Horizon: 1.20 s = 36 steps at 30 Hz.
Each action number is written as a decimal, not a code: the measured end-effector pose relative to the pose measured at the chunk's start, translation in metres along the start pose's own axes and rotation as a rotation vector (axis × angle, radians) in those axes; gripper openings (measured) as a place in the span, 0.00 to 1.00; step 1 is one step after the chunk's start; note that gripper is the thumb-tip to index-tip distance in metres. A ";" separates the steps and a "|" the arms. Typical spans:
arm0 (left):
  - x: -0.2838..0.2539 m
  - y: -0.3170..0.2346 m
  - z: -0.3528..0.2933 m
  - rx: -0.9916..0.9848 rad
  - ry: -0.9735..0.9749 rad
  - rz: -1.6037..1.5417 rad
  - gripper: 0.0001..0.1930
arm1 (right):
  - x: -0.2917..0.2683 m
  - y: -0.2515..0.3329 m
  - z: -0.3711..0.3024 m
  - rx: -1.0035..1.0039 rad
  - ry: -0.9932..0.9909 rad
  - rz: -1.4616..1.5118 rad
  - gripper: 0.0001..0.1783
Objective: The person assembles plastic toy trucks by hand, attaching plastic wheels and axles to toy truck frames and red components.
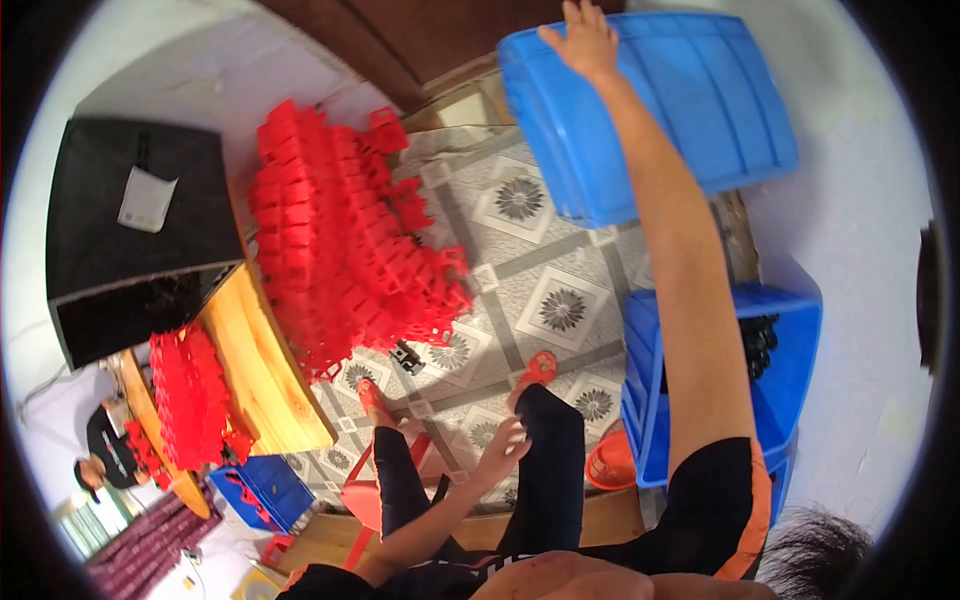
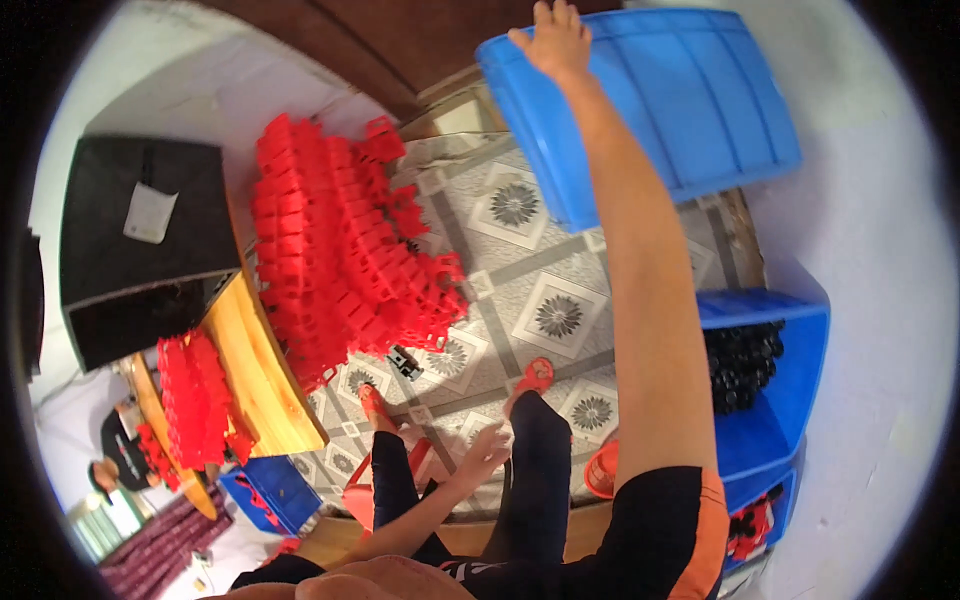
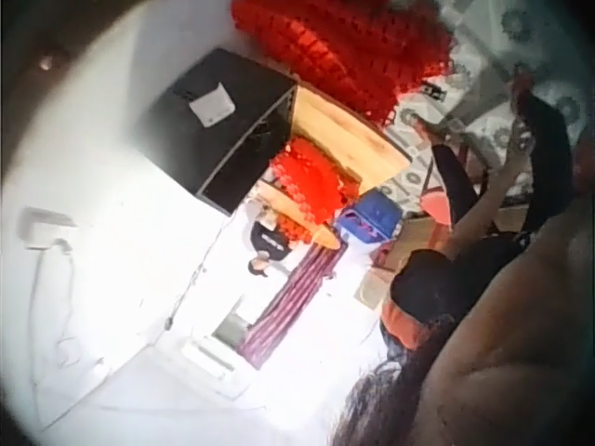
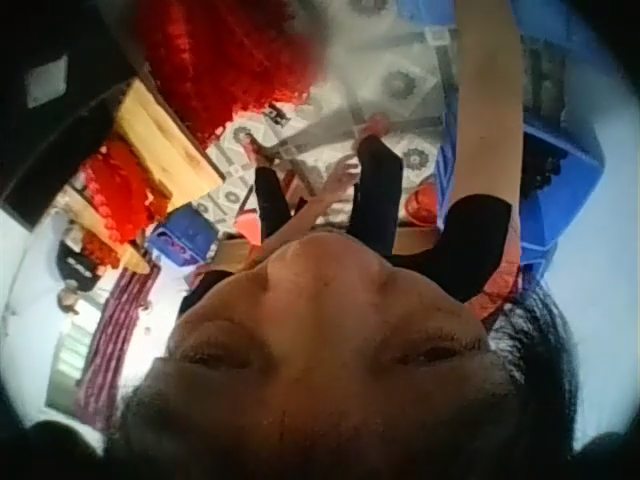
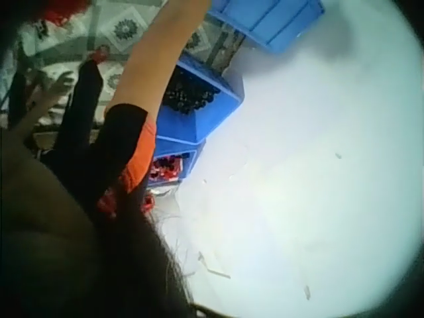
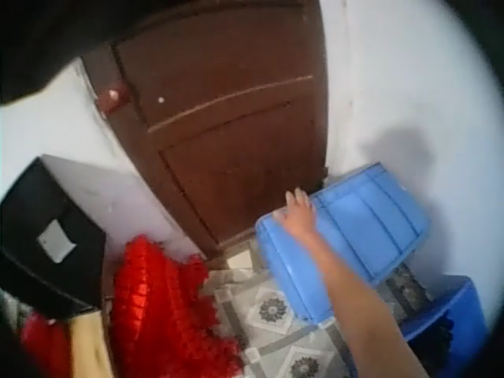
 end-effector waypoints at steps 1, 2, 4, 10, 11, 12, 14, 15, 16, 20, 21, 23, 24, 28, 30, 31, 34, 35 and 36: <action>-0.019 0.020 -0.022 -0.040 -0.068 -0.028 0.33 | 0.016 0.022 0.013 -0.028 0.010 0.038 0.52; -0.034 0.040 -0.039 -0.082 -0.130 -0.060 0.33 | 0.029 0.038 0.025 0.018 0.087 -0.019 0.49; -0.051 0.078 -0.063 -0.158 -0.210 -0.156 0.33 | 0.039 0.071 0.033 0.048 0.181 -0.081 0.47; -0.062 0.092 -0.040 -0.218 -0.228 -0.422 0.29 | 0.041 0.154 -0.045 -0.324 0.716 -0.282 0.25; -0.061 0.083 -0.021 -0.118 -0.166 -0.495 0.30 | 0.038 0.154 -0.068 -0.392 0.688 -0.241 0.21; -0.062 0.066 -0.008 -0.021 -0.102 -0.561 0.31 | 0.029 0.152 -0.094 -0.415 0.734 -0.278 0.20; -0.066 0.032 0.024 -0.180 -0.151 -0.520 0.36 | -0.013 0.161 -0.121 -0.498 0.673 -0.297 0.19; -0.074 0.013 0.046 -0.113 -0.100 -0.494 0.41 | -0.044 0.166 -0.127 -0.563 0.587 -0.271 0.18; -0.078 -0.002 0.061 -0.060 -0.053 -0.473 0.47 | -0.080 0.178 -0.120 -0.583 0.525 -0.248 0.18; -0.091 -0.126 0.040 -0.073 -0.179 -0.614 0.60 | -0.234 0.222 -0.114 -0.651 0.382 -0.209 0.20; -0.086 -0.137 0.023 -0.071 -0.175 -0.596 0.60 | -0.261 0.235 -0.123 -0.636 0.373 -0.216 0.20; -0.071 -0.154 -0.013 -0.100 -0.121 -0.755 0.58 | -0.325 0.277 -0.159 -0.634 0.224 -0.009 0.21; -0.073 -0.145 -0.023 -0.102 -0.114 -0.719 0.58 | -0.347 0.296 -0.179 -0.630 0.215 0.052 0.21; -0.098 -0.121 -0.120 0.288 -0.129 -0.652 0.50 | -0.428 0.379 -0.254 -0.684 0.097 0.185 0.24; -0.134 -0.061 -0.124 0.242 -0.013 -0.727 0.51 | -0.458 0.419 -0.276 -0.639 0.067 0.178 0.24; -0.133 -0.051 -0.131 0.214 0.062 -0.781 0.51 | -0.475 0.439 -0.286 -0.648 0.053 0.204 0.24; -0.080 -0.087 -0.184 0.326 0.054 -0.565 0.35 | -0.520 0.462 -0.327 -0.626 0.002 0.161 0.24; -0.070 -0.080 -0.173 0.255 0.133 -0.516 0.47 | -0.535 0.467 -0.341 -0.594 0.032 0.097 0.22; -0.063 -0.072 -0.155 0.246 0.159 -0.506 0.47 | -0.548 0.472 -0.353 -0.571 0.060 0.031 0.21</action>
Point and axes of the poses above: each hand's wrist, its own z-axis towards the middle knuckle, its own x-axis out of the palm, y = z × x, the point moved 8 cm from there along z, towards the middle knuckle, and after that the axes turned 12 degrees about -x, right-handed, at the moved point
